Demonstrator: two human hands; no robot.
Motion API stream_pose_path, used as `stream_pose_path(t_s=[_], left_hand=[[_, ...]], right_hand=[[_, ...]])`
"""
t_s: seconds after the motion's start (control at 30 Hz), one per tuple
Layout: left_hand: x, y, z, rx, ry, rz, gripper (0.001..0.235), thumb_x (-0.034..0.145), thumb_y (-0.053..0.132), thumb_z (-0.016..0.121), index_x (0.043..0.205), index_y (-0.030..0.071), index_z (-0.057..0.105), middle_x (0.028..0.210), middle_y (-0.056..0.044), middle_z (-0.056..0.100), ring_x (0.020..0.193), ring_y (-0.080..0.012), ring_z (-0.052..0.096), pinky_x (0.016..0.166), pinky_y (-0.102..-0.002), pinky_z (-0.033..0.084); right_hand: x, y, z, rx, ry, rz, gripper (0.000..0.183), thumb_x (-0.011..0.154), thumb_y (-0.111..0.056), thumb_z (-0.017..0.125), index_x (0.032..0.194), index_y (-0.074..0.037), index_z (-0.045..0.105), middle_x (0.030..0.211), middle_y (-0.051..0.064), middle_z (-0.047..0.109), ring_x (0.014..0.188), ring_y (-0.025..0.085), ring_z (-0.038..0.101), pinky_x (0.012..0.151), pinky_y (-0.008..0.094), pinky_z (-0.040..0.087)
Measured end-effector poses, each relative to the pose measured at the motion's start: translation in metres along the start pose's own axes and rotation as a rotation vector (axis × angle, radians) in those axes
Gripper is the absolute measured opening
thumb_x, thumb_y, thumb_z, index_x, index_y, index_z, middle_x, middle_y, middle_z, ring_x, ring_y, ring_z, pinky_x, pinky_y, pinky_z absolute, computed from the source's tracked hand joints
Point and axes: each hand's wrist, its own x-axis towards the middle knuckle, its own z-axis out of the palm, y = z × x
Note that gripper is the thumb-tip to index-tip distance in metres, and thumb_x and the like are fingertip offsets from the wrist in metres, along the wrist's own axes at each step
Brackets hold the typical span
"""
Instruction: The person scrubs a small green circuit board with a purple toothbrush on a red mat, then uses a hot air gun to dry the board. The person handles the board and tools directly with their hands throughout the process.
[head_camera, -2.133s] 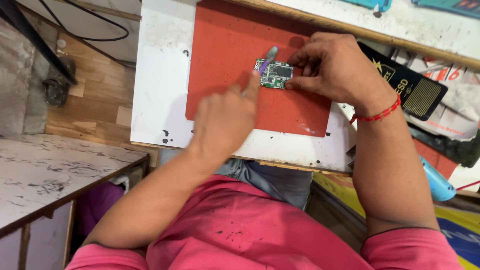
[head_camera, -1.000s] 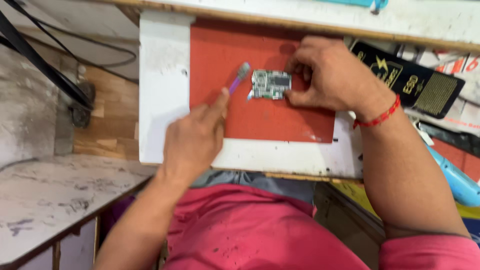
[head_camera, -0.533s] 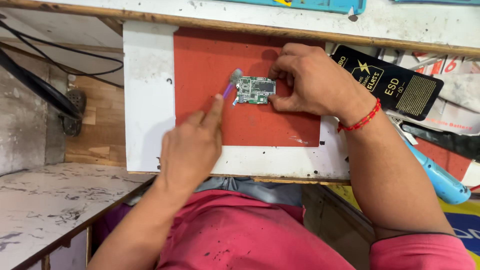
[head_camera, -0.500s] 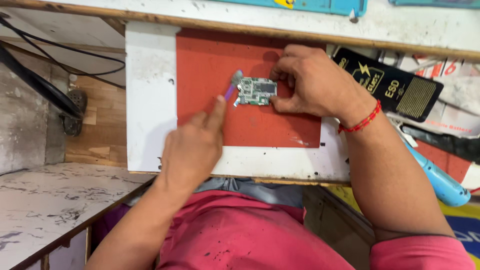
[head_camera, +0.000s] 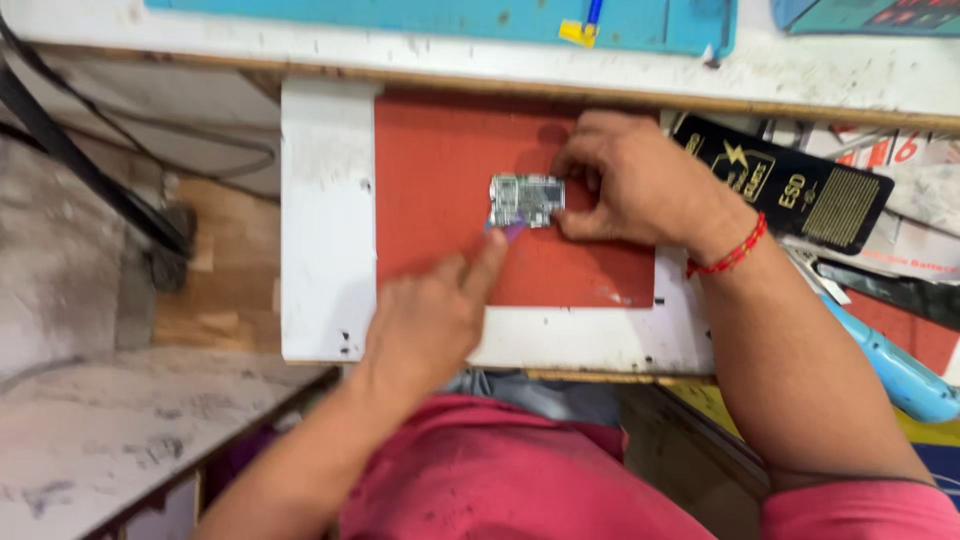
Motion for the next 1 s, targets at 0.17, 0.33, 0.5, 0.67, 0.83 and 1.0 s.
stream_pose_path(t_s=[0.17,0.33,0.5,0.67,0.83,1.0], left_hand=[[-0.002,-0.003,-0.011,-0.084,0.005,-0.139,0.053,0.089,0.009,0.062,0.141,0.007,0.061,0.08,-0.014,0.065,0.058,-0.0359,0.066,0.047,-0.049,0.052],[-0.004,0.007,-0.016,-0.124,-0.009,-0.11,0.047,0.09,0.011,0.062,0.137,0.008,0.065,0.082,-0.015,0.067,0.054,-0.0351,0.066,0.048,-0.048,0.053],[-0.001,0.013,-0.016,-0.073,-0.036,-0.088,0.05,0.089,0.009,0.063,0.139,0.01,0.065,0.082,-0.014,0.067,0.05,-0.0337,0.065,0.046,-0.048,0.053],[-0.008,0.011,-0.023,-0.11,-0.062,0.004,0.062,0.077,0.009,0.065,0.138,0.011,0.064,0.081,-0.017,0.066,0.048,-0.0357,0.064,0.045,-0.048,0.053],[-0.014,0.007,-0.009,-0.055,-0.052,-0.03,0.062,0.084,0.006,0.061,0.145,0.006,0.056,0.083,-0.017,0.065,0.054,-0.0351,0.065,0.043,-0.047,0.052],[-0.006,0.003,-0.01,-0.004,-0.082,-0.041,0.06,0.087,0.006,0.057,0.146,0.008,0.053,0.086,-0.016,0.066,0.054,-0.0353,0.066,0.046,-0.047,0.053]], right_hand=[[-0.003,0.0,0.005,-0.024,0.015,-0.013,0.032,0.07,-0.02,0.086,0.094,-0.001,0.074,0.085,0.012,0.063,0.072,0.027,0.065,0.064,0.037,0.056],[-0.001,-0.002,0.005,-0.001,-0.008,0.033,0.034,0.069,-0.019,0.087,0.094,-0.002,0.074,0.084,0.011,0.062,0.071,0.025,0.064,0.064,0.036,0.055],[-0.002,-0.006,0.003,0.033,0.003,0.036,0.034,0.071,-0.019,0.087,0.096,-0.001,0.074,0.089,0.011,0.063,0.072,0.024,0.065,0.065,0.036,0.056],[-0.002,-0.008,0.002,0.027,0.023,-0.029,0.035,0.07,-0.017,0.086,0.098,-0.001,0.075,0.09,0.012,0.063,0.075,0.027,0.065,0.066,0.037,0.056],[-0.004,-0.006,0.006,0.023,0.007,-0.001,0.033,0.073,-0.017,0.084,0.1,0.001,0.074,0.091,0.014,0.062,0.072,0.028,0.065,0.064,0.037,0.056],[0.0,-0.007,0.004,0.013,0.006,0.0,0.033,0.073,-0.018,0.085,0.098,0.0,0.074,0.088,0.013,0.062,0.07,0.027,0.065,0.064,0.038,0.055]])
